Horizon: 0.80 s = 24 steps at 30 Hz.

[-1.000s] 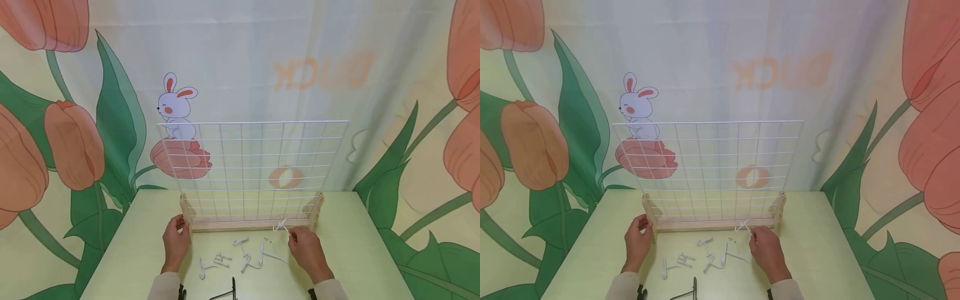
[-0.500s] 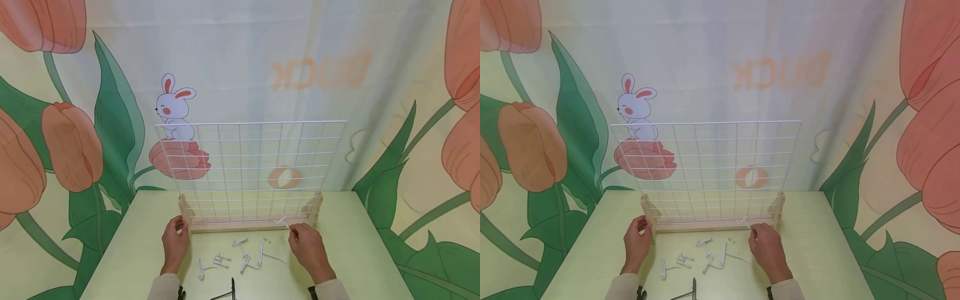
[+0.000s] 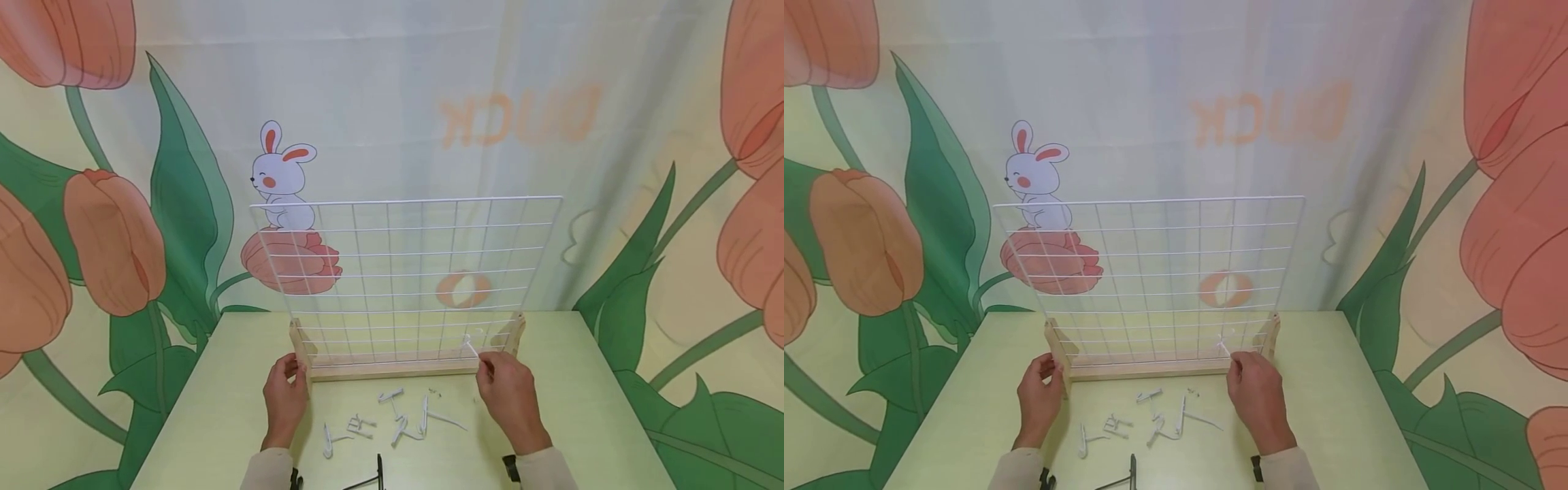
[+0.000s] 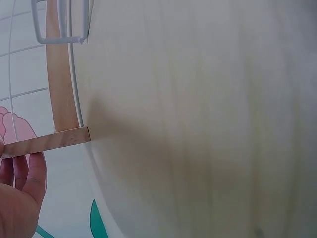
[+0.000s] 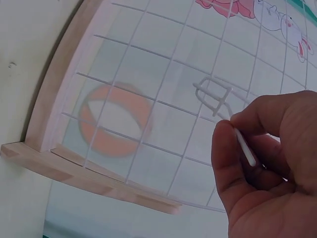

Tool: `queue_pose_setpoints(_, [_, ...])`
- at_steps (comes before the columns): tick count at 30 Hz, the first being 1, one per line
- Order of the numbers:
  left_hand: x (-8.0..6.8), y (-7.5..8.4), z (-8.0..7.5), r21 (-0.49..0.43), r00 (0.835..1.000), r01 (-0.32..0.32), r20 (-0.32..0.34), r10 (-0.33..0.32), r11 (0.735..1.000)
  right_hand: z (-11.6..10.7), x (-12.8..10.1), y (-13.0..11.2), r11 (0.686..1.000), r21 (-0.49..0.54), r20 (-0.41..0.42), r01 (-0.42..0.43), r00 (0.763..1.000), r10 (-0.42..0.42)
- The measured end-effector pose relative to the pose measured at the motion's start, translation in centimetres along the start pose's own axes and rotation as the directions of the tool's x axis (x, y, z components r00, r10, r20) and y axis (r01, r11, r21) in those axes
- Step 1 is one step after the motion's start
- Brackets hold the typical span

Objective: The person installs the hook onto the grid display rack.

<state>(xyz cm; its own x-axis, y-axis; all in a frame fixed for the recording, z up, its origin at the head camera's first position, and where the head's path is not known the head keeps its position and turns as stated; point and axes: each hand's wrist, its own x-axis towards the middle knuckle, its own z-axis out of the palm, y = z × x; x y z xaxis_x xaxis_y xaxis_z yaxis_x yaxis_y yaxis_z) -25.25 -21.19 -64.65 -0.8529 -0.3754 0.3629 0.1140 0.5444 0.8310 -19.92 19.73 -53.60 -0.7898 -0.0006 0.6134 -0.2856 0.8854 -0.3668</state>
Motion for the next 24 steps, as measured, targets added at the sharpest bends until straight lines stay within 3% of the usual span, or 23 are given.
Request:
queue_pose_setpoints(8, [-0.1, 0.4, -0.1, -0.003, 1.0, 0.003, -0.004, -0.003, 1.0, -0.6, 1.4, -0.2, 1.0, 0.008, -0.132, 0.015, 0.991, -0.014])
queue_pose_setpoints(15, [-0.1, 0.4, 0.0, -0.013, 1.0, 0.024, 0.006, -0.024, 1.0, -1.1, 2.2, -0.2, 0.996, -0.012, -0.11, -0.094, 0.99, 0.092])
queue_pose_setpoints(24, [-0.1, 0.2, 0.0, -0.018, 0.999, 0.037, 0.017, -0.036, 0.999, -1.0, 3.2, 0.3, 0.99, -0.022, -0.094, -0.142, 0.986, 0.14])
